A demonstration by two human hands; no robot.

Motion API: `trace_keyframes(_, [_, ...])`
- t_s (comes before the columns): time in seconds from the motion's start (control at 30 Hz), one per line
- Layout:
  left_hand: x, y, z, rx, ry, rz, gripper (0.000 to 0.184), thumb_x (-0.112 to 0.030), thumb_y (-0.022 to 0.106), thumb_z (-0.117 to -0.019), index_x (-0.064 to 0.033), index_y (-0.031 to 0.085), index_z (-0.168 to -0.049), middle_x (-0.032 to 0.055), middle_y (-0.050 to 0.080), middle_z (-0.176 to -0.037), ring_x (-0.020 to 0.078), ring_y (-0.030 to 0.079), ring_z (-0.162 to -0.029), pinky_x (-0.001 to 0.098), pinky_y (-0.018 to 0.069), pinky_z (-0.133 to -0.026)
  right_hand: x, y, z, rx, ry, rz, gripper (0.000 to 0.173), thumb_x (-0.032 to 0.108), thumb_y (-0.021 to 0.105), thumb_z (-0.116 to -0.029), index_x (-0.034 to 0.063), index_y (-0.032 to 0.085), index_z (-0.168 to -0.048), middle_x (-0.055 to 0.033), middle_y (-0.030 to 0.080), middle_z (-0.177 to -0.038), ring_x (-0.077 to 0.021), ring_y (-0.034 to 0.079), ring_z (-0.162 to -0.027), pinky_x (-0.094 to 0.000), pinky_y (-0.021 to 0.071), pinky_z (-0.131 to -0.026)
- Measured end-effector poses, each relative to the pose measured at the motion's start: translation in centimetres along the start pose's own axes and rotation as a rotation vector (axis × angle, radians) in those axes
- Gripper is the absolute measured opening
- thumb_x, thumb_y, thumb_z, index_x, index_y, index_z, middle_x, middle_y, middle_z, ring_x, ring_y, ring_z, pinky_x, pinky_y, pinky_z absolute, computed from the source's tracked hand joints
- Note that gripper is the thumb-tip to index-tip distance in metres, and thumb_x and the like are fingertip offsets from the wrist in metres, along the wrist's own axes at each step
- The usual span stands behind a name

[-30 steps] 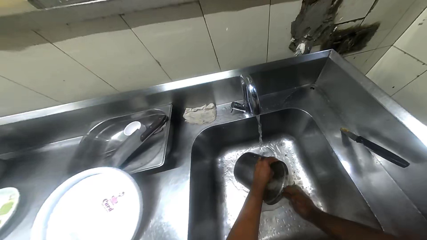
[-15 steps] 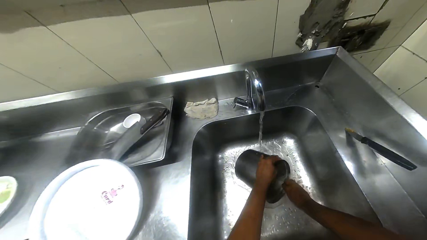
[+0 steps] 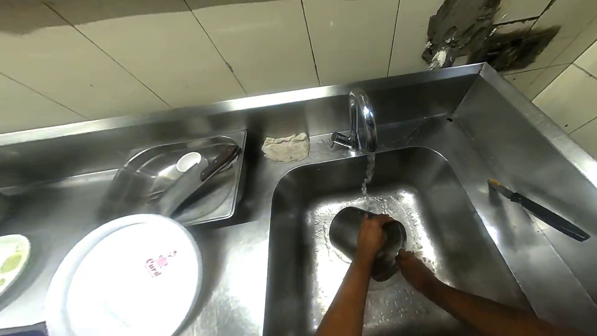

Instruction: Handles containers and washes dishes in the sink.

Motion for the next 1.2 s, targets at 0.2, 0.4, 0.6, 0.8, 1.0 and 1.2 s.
trace_keyframes(0.2, [0.7, -1.5, -0.2, -0.081, 0.049, 0.051, 0.039, 0.006, 0.062, -0.0919, -0.0113, 0.073, -0.125, 0.0079, 0.07, -0.131, 0.0293, 0.064, -0.124, 0.0558, 0.037, -0.117, 0.4, -6.2, 0.0, -0.223, 0.003, -0.24, 0.032, 0.012, 0.052, -0.1007, -0.006, 0.064, -0.124, -0.0265, 0.059, -0.135, -0.039, 0.057, -0.128, -0.0471, 0.0443, -0.11])
trace_keyframes(0.4, [0.8, 0.4, -0.4, -0.005, 0.038, 0.018, 0.042, 0.001, 0.056, -0.0941, -0.0154, 0.072, -0.129, 0.0018, 0.066, -0.139, 0.0198, 0.057, -0.133, 0.0476, 0.0318, -0.122, 5.3, -6.0, -4.4, 0.031, -0.041, -0.321, 0.058, 0.019, 0.065, -0.0976, -0.0071, 0.047, -0.146, -0.0271, 0.047, -0.151, -0.0374, 0.043, -0.143, -0.0487, 0.0311, -0.12])
trace_keyframes(0.6, [1.6, 0.4, 1.4, -0.124, 0.08, 0.127, 0.045, 0.006, 0.05, -0.0927, -0.0123, 0.075, -0.125, 0.004, 0.069, -0.135, 0.0198, 0.058, -0.135, 0.0495, 0.0278, -0.125, 4.2, -5.0, -3.7, -0.112, 0.166, -0.891, 0.041, 0.013, 0.041, -0.1097, -0.0088, 0.047, -0.145, -0.0237, 0.052, -0.147, -0.026, 0.05, -0.137, -0.0336, 0.0374, -0.115])
trace_keyframes(0.8, [2.3, -1.3, 0.7, -0.149, 0.027, 0.119, 0.045, 0.007, 0.051, -0.0921, -0.0108, 0.074, -0.126, 0.0057, 0.068, -0.135, 0.0213, 0.059, -0.133, 0.0502, 0.0316, -0.122, 11.1, -2.8, -1.8, 0.104, 0.048, -0.694, 0.043, 0.009, 0.041, -0.1092, -0.0143, 0.044, -0.145, -0.0292, 0.049, -0.149, -0.0298, 0.047, -0.141, -0.0338, 0.0333, -0.118])
trace_keyframes(1.0, [1.2, -1.2, -1.5, 0.02, 0.008, 0.049, 0.04, 0.003, 0.054, -0.0961, -0.0131, 0.072, -0.128, 0.0033, 0.065, -0.14, 0.02, 0.057, -0.134, 0.0497, 0.0311, -0.122, 3.3, -0.5, -0.3, -0.212, -0.424, -0.262, 0.047, 0.032, 0.055, -0.1038, -0.0009, 0.063, -0.136, -0.0189, 0.061, -0.142, -0.0327, 0.051, -0.14, -0.0513, 0.0252, -0.124])
trace_keyframes(1.2, [0.5, -1.7, -2.5, -0.028, -0.038, 0.054, 0.036, 0.0, 0.062, -0.0925, -0.0149, 0.075, -0.122, 0.0119, 0.073, -0.122, 0.0327, 0.067, -0.115, 0.0537, 0.0506, -0.102, 2.0, -0.3, -0.5, -0.199, -0.079, -0.047, 0.041, 0.014, 0.045, -0.1051, 0.001, 0.058, -0.141, -0.02, 0.053, -0.15, -0.038, 0.046, -0.143, -0.0608, 0.0281, -0.12])
Point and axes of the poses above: each hand's wrist, its own z-axis away from the middle knuckle, its own y-axis out of the palm, x = y × z, the point moved 10 cm from there along -z, towards the middle knuckle
